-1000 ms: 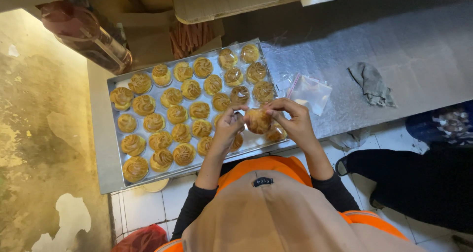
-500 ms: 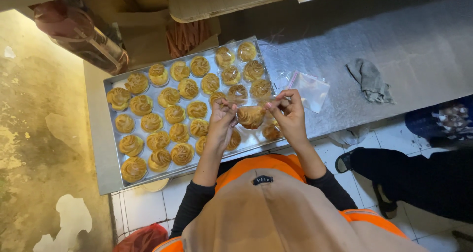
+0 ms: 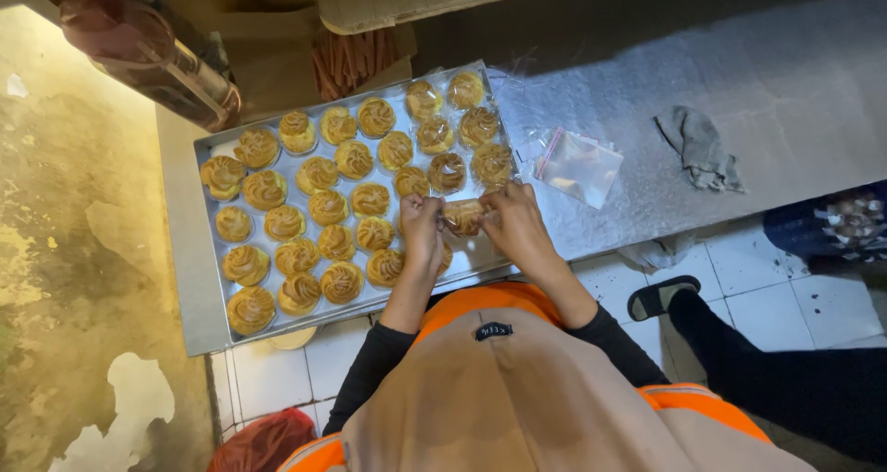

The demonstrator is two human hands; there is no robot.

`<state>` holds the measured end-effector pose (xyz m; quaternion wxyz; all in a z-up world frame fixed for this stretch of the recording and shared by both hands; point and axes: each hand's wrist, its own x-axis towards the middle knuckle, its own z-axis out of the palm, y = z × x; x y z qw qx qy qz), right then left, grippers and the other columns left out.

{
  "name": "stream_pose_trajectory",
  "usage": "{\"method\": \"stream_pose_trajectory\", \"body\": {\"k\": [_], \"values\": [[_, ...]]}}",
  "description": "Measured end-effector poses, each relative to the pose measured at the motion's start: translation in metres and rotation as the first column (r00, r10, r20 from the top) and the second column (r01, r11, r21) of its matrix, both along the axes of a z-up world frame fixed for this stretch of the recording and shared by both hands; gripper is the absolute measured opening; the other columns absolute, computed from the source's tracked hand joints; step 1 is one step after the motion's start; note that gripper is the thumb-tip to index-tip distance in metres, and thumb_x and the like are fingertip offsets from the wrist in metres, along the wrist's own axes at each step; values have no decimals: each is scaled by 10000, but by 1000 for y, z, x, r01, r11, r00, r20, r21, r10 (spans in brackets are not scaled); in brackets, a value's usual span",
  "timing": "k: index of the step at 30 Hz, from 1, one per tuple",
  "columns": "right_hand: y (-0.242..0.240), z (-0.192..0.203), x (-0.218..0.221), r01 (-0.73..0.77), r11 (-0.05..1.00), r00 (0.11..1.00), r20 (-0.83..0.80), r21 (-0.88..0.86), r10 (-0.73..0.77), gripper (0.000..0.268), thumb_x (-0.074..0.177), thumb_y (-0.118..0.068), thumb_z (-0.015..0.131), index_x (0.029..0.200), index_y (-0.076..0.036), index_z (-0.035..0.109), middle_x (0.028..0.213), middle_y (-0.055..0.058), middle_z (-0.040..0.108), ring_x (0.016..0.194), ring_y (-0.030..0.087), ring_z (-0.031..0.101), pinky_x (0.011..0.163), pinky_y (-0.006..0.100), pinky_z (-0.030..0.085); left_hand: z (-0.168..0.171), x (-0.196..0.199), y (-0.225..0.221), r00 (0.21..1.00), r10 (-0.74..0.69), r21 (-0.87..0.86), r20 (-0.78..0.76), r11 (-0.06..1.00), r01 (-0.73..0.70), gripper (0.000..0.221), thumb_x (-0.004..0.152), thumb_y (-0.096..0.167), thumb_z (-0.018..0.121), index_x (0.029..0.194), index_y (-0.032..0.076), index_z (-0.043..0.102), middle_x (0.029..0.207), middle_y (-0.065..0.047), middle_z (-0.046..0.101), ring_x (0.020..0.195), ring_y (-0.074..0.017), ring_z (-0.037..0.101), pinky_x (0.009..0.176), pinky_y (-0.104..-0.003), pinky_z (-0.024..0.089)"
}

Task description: Packaging individual cream puffs or pastries into small plastic bags at a bakery.

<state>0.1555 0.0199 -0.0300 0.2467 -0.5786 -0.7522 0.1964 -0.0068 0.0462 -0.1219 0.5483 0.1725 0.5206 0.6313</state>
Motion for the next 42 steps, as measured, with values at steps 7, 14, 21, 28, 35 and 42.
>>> {"method": "stream_pose_trajectory", "body": {"k": [7, 14, 21, 28, 35, 42], "values": [[21, -15, 3, -195, 976, 970, -129, 97, 206, 103, 869, -192, 739, 872, -116, 670, 1216, 89, 678, 1116, 387, 574, 994, 463, 454, -6, -16, 5, 985, 127, -123, 114, 986, -113, 494, 749, -26, 627, 1146, 185, 423, 745, 59, 478, 517, -61, 384, 435, -179, 281], [52, -44, 14, -39, 999, 919, -394, -29, 24, 106, 957, -91, 719, 1035, -21, 733, 876, 147, 722, 782, 297, 609, 714, 392, 489, -9, -42, -15, 898, -331, -36, 288, 934, 356, 239, 963, 165, 575, 1091, 31, 725, 660, 64, 377, 550, -43, 342, 493, -198, 297], [76, -90, 19, -54, 949, 910, -406, -312, -82, 117, 1075, -174, 659, 995, -88, 653, 714, -7, 598, 521, 95, 516, 498, 265, 436, -34, -98, -38, 904, -194, -31, 380, 974, 222, 284, 955, 47, 456, 1195, -13, 594, 843, -54, 557, 600, -88, 419, 515, -231, 316], [77, -109, -26, -17, 999, 999, -50, 30, 19, 207, 922, -58, 709, 1116, -59, 636, 723, 101, 685, 583, 290, 647, 529, 425, 482, -1, -106, -39, 978, -136, 112, 161, 987, 119, 317, 1016, 99, 464, 1295, -3, 573, 909, -65, 627, 710, -97, 500, 650, -228, 394], [55, -53, -35, -162, 987, 978, -136, -16, 158, 199, 938, -51, 688, 1125, 16, 685, 1090, 148, 626, 804, 236, 591, 683, 325, 521, 27, -74, -40, 956, -293, 272, -8, 919, 284, 507, 1059, 304, 493, 1447, -22, 467, 1508, -194, 505, 1299, -253, 553, 1106, -372, 475], [29, 6, -37, -464, 752, 608, -786, -469, -115, 80, 932, -11, 700, 1006, 7, 722, 821, 51, 695, 714, 88, 629, 662, 198, 500, 23, -42, -35, 875, -475, 345, 95, 840, 418, 458, 1092, 243, 522, 1440, -55, 522, 1695, -107, 245, 1567, -246, 247, 1252, -352, 280]]}}
